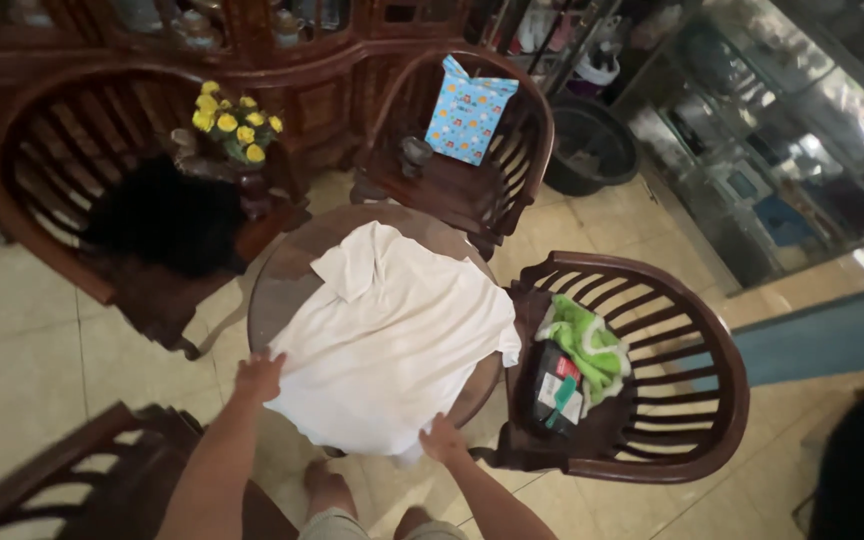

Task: Folding a white t-shirt and then a green towel on a round wooden table.

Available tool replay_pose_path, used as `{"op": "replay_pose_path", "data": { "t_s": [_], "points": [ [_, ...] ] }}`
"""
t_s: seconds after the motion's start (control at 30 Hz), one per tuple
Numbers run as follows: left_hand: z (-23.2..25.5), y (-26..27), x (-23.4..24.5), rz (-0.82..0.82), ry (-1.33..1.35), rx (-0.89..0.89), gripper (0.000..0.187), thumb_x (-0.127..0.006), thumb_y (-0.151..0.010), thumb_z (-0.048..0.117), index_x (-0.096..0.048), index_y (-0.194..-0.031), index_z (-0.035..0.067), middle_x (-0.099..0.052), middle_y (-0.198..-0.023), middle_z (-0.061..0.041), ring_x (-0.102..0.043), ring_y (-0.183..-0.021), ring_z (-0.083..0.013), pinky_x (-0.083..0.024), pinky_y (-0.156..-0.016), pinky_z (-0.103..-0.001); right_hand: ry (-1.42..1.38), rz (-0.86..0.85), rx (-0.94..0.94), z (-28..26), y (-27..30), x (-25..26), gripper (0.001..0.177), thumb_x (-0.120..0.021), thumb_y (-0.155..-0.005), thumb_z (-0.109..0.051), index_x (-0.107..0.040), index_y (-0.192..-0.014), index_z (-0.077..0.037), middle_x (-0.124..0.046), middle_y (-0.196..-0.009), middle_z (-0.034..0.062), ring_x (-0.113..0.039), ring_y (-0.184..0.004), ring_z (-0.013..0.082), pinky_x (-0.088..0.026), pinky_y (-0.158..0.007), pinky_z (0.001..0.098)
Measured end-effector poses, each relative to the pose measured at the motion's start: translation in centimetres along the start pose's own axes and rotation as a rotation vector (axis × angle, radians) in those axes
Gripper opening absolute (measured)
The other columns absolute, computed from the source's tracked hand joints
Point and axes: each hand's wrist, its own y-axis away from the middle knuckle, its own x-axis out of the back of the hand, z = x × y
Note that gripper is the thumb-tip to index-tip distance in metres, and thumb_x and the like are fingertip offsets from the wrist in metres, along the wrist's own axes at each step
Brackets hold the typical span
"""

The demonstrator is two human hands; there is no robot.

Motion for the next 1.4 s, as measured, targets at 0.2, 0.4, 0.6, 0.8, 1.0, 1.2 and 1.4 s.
{"op": "replay_pose_path", "data": {
  "t_s": [0.2,0.4,0.6,0.8,1.0,1.2,1.4],
  "points": [
    [1.7,-2.1,4.7,0.257,-0.086,-0.169,0.085,-0.061,-0.088,0.015,-0.017,-0.161,0.009,-0.018,-0.166,-0.024,-0.027,-0.151,-0.0392,-0.027,-0.122,-0.051,0.041,0.371,0.083,-2.3,0.3,1.1,0.074,-0.061,-0.094,-0.04,-0.035,-0.146,0.006,-0.045,-0.145,0.0301,-0.047,-0.132,0.045,-0.041,-0.111,0.0503],
    [2.4,-5.0,4.5,0.194,-0.044,-0.316,0.086,-0.058,-0.086,0.008,-0.017,-0.162,0.009,-0.012,-0.168,-0.026,-0.024,-0.151,-0.0432,-0.026,-0.122,-0.052,-0.074,0.416,0.125,-3.5,-2.7,1.3,0.073,-0.06,-0.093,-0.037,-0.036,-0.149,0.003,-0.043,-0.152,0.0261,-0.044,-0.138,0.0425,-0.042,-0.113,0.0494],
    [4.2,-8.8,4.9,0.12,-0.086,-0.458,0.082,-0.057,-0.088,0.009,-0.021,-0.162,0.016,-0.013,-0.167,-0.028,-0.022,-0.152,-0.0457,-0.027,-0.122,-0.056,-0.062,0.346,0.009,-5.2,-2.6,-0.1,0.071,-0.062,-0.094,-0.039,-0.036,-0.148,-0.002,-0.029,-0.158,0.0295,-0.027,-0.148,0.0442,-0.037,-0.114,0.0508],
    [3.8,-15.5,8.2,0.059,-0.146,-0.589,0.087,-0.06,-0.084,0.009,-0.022,-0.162,0.02,-0.013,-0.165,-0.03,-0.032,-0.147,-0.0459,-0.038,-0.116,-0.053,-0.177,0.662,-0.166,-6.4,-6.5,-4.2,0.065,-0.064,-0.092,-0.04,-0.048,-0.137,0.004,-0.043,-0.149,0.03,-0.041,-0.139,0.0451,-0.041,-0.113,0.0518],
    [3.0,-23.6,9.4,0.248,-0.027,-0.758,0.069,-0.052,-0.091,0.002,-0.04,-0.155,0.021,-0.032,-0.161,-0.024,-0.051,-0.128,-0.044,-0.049,-0.103,-0.05,-0.187,0.628,-0.556,-14.3,-3.3,3.1,0.054,-0.059,-0.095,-0.041,-0.052,-0.133,-0.003,-0.054,-0.137,0.0209,-0.05,-0.133,0.0375,-0.036,-0.112,0.056],
    [2.3,-35.0,5.8,0.544,0.114,-1.138,0.035,-0.061,-0.088,0.012,-0.066,-0.123,0.012,-0.066,-0.127,-0.014,-0.063,-0.121,-0.036,-0.053,-0.102,-0.045,-0.135,1.043,-0.328,-11.9,-7.8,-0.1,0.064,-0.061,-0.091,-0.036,-0.049,-0.141,0.003,-0.049,-0.145,0.0289,-0.042,-0.138,0.0444,-0.027,-0.117,0.0537],
    [0.2,-38.6,11.1,0.425,0.26,-1.224,0.029,-0.055,-0.084,0.002,-0.075,-0.103,0.007,-0.073,-0.108,-0.022,-0.068,-0.106,-0.0405,-0.055,-0.091,-0.046,-0.086,1.105,-0.261,-10.0,-8.2,-4.1,0.062,-0.059,-0.094,-0.035,-0.049,-0.144,0.002,-0.043,-0.154,0.0268,-0.035,-0.147,0.0417,-0.02,-0.123,0.0532]
  ]
}}
